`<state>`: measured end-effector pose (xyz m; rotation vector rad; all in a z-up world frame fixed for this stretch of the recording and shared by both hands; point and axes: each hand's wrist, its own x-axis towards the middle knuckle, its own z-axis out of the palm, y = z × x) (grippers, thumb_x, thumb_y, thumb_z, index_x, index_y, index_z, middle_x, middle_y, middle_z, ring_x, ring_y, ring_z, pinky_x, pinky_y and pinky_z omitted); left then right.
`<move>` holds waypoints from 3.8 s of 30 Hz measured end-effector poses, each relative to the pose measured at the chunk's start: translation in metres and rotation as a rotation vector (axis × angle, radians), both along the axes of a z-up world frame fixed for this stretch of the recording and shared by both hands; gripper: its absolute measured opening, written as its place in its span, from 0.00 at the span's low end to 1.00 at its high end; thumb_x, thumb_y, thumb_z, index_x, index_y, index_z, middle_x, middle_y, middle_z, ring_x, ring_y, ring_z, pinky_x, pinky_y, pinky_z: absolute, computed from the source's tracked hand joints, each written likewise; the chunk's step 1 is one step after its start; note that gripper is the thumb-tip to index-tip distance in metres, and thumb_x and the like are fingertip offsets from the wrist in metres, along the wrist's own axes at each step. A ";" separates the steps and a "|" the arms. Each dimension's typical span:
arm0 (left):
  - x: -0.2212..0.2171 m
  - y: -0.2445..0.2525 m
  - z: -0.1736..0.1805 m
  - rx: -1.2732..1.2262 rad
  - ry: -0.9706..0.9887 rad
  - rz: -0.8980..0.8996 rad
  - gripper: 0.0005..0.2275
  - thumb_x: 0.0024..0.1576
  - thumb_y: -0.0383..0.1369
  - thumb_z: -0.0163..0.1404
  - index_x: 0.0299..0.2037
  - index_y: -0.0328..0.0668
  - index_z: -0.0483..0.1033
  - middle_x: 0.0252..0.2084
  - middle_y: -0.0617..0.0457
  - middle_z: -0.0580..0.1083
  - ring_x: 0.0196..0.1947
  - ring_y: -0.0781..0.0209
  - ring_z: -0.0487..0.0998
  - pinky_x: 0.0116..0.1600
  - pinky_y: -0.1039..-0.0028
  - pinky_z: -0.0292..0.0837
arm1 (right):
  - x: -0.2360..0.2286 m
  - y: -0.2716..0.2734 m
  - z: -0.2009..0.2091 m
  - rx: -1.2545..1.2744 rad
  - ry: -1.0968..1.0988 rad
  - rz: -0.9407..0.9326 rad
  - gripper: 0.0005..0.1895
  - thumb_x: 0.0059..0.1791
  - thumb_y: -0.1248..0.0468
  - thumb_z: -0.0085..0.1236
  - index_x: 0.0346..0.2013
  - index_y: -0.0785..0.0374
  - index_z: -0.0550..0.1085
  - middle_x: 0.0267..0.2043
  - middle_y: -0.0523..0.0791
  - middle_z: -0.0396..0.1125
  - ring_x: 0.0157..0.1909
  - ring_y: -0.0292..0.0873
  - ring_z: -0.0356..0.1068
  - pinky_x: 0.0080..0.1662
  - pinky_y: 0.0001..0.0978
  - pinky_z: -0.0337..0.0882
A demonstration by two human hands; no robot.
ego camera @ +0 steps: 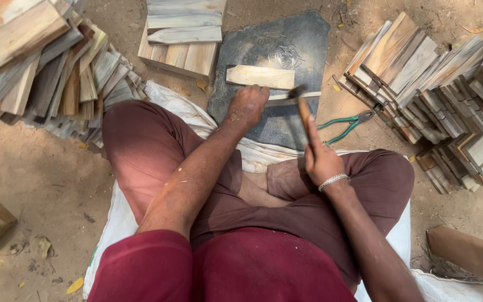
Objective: The person sits cross-legged on the ground and assembles small wooden frames by nailing thin strips to a base plank. They use a hammer to drive nails into the wood and place completed frames into a stack nearby.
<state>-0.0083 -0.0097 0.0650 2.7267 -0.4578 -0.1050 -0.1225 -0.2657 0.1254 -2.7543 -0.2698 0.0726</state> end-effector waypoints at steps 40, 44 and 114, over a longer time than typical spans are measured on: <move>-0.031 0.013 0.010 -0.175 0.030 0.047 0.08 0.54 0.22 0.52 0.41 0.42 0.78 0.40 0.43 0.76 0.46 0.42 0.78 0.53 0.54 0.72 | -0.024 -0.017 0.032 1.102 -0.386 -0.063 0.40 0.59 0.69 0.51 0.76 0.52 0.39 0.82 0.51 0.45 0.22 0.39 0.65 0.26 0.29 0.70; -0.030 0.011 -0.002 -0.195 -0.067 0.033 0.10 0.50 0.21 0.51 0.40 0.42 0.78 0.36 0.44 0.77 0.44 0.42 0.79 0.53 0.54 0.73 | -0.035 -0.001 0.020 0.386 -0.267 -0.006 0.42 0.57 0.67 0.51 0.79 0.45 0.40 0.64 0.61 0.66 0.31 0.54 0.75 0.34 0.44 0.76; -0.019 -0.020 0.011 -0.561 -0.043 0.072 0.02 0.60 0.28 0.54 0.36 0.44 0.74 0.35 0.55 0.73 0.44 0.59 0.76 0.51 0.61 0.71 | -0.019 0.015 0.002 0.083 0.325 -0.171 0.41 0.56 0.54 0.49 0.79 0.39 0.40 0.31 0.61 0.74 0.37 0.65 0.76 0.42 0.57 0.76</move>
